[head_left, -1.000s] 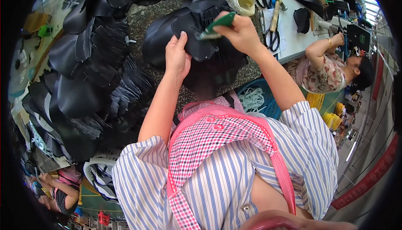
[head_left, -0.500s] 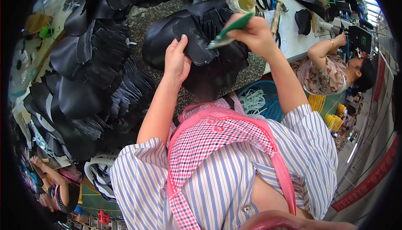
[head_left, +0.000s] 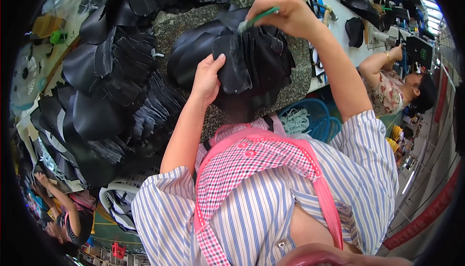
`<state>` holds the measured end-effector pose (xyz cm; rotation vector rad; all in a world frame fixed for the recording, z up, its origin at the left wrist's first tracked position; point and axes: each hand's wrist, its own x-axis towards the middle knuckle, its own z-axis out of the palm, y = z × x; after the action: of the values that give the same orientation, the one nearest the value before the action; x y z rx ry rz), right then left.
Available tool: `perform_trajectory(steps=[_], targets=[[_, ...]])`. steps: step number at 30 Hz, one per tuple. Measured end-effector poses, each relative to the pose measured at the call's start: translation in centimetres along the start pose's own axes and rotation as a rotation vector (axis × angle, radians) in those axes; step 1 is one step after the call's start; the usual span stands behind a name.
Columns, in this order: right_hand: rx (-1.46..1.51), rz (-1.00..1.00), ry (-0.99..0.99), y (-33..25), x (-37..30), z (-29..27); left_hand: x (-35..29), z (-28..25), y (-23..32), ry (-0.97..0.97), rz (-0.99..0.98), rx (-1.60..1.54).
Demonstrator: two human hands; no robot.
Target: Applying glue to black leather shoe components using a hand brush at a factory workstation.
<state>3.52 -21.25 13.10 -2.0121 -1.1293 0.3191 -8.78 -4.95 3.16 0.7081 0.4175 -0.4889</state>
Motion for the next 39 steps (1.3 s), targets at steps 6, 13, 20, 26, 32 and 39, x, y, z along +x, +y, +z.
perform_trajectory(steps=[6, 13, 20, 26, 32, 39], targets=[[-0.202, 0.148, 0.503, 2.8, -2.7, -1.3, -2.7, 1.3, 4.5, 0.004, 0.064, 0.142], [0.290, 0.426, 0.880, 3.0, -10.8, -1.4, -4.8, 3.7, 19.3, 0.346, 0.833, 0.776], [0.464, 0.483, 1.058, 1.8, -12.7, 0.7, 3.2, 3.2, 20.0, 0.656, 1.114, 1.569], [0.401, 0.517, 0.955, 1.4, -13.3, 1.4, 8.0, -3.4, 10.2, 0.651, 0.960, 1.424], [0.594, 0.486, 1.006, -0.6, -11.5, 2.0, -1.6, -2.0, -0.4, 0.321, 0.492, 1.441], [0.534, 0.387, 0.652, -2.3, -8.6, 3.6, -0.7, -0.7, -2.6, 0.360, 0.160, 0.368]])
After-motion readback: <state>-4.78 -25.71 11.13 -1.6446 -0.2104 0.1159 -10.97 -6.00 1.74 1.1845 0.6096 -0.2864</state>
